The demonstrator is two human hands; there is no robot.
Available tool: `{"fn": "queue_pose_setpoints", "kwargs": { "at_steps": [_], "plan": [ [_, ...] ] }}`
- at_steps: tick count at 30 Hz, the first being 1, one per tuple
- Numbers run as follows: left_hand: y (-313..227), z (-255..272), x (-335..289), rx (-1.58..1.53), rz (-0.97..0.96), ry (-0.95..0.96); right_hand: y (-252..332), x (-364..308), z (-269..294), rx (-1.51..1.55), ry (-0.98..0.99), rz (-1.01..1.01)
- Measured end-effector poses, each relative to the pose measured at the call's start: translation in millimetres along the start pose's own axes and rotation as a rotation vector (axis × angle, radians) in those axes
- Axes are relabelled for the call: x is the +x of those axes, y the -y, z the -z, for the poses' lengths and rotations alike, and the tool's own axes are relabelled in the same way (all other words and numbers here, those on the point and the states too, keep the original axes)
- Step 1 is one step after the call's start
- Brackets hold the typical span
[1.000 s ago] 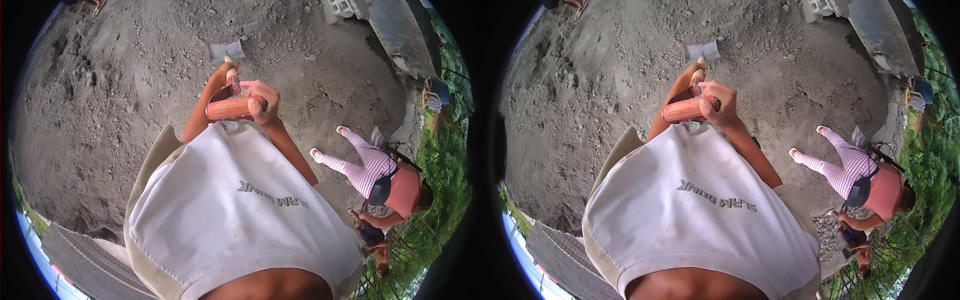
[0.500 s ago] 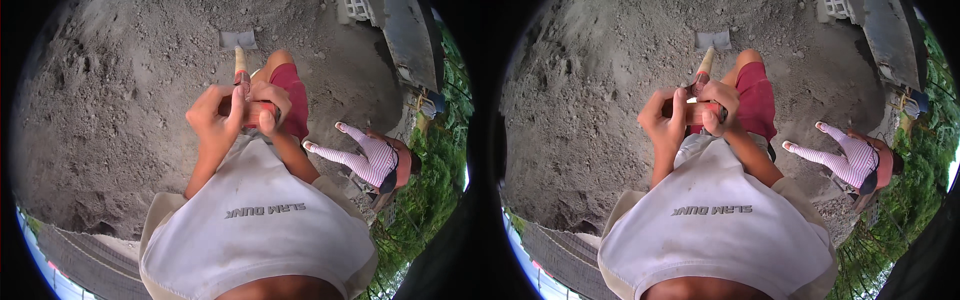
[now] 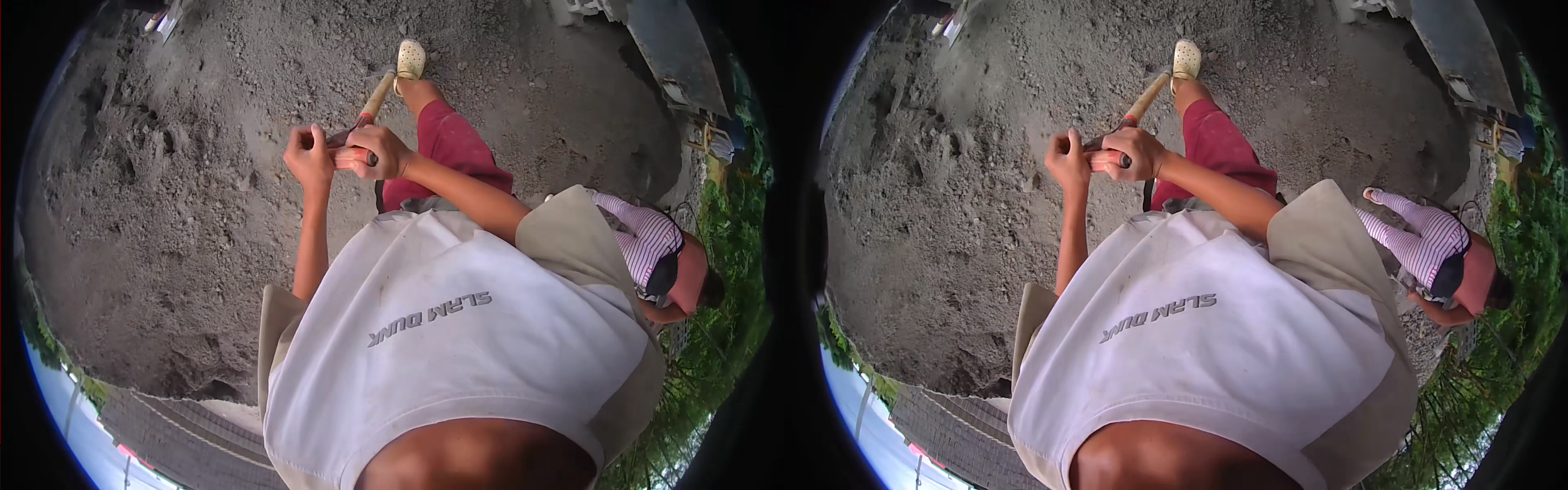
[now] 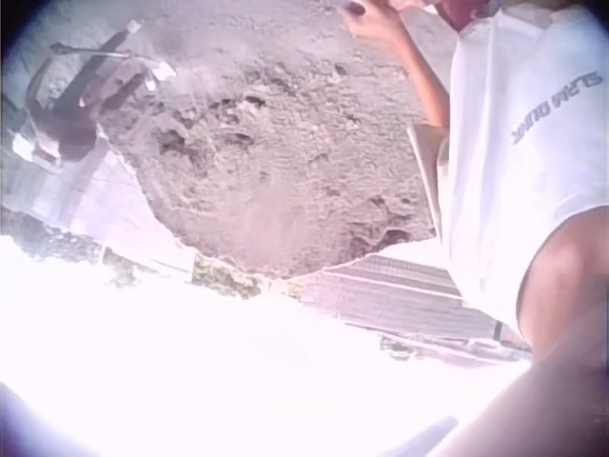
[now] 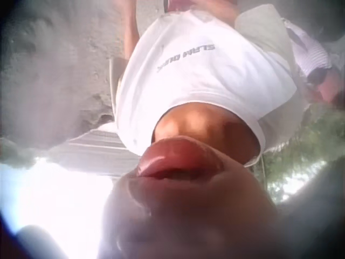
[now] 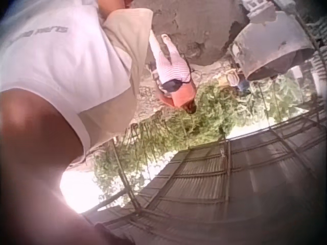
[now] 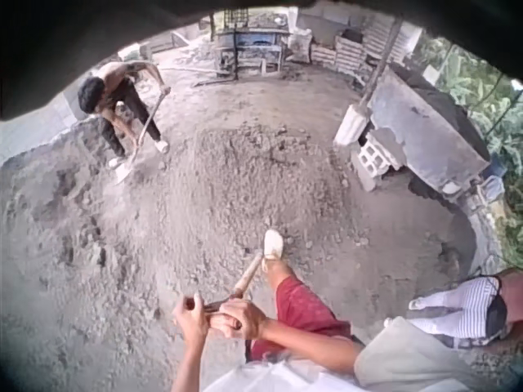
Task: The person uses a shovel to move sand from a pile into a concrete mixer. They repeatedly scoop sand with the shovel and toss it into the large rotating drum.
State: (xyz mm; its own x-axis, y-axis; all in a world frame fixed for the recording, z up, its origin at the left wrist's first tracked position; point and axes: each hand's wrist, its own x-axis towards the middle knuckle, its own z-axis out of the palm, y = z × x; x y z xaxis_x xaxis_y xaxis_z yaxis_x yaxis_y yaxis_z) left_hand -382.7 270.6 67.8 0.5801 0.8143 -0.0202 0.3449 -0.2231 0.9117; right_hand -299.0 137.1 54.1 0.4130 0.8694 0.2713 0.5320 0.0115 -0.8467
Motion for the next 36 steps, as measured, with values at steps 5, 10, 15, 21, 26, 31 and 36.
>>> {"fn": "queue_pose_setpoints", "kwargs": {
  "at_steps": [5,10,15,21,26,31,36],
  "plan": [
    [19,-15,-59,-0.023,-0.030,0.035,23,-42,20,-0.053,0.503,-0.367],
    [39,-15,-46,0.110,0.093,0.254,18,4,-21,-0.073,0.813,-0.648],
    [92,-1,-97,0.041,0.214,0.361,51,-50,-43,-0.053,0.764,-0.764],
    [145,-20,-220,-0.085,0.333,0.412,30,-181,-93,-0.398,0.635,-0.629],
    [163,-44,-272,0.006,0.477,0.428,38,-242,-77,-0.428,0.560,-0.651],
    [145,-59,-338,0.110,0.290,0.387,64,-308,-62,-0.438,0.502,-0.641],
    [127,-41,-371,0.074,0.325,0.198,85,-334,-80,-0.341,0.444,-0.642]
  ]
}}
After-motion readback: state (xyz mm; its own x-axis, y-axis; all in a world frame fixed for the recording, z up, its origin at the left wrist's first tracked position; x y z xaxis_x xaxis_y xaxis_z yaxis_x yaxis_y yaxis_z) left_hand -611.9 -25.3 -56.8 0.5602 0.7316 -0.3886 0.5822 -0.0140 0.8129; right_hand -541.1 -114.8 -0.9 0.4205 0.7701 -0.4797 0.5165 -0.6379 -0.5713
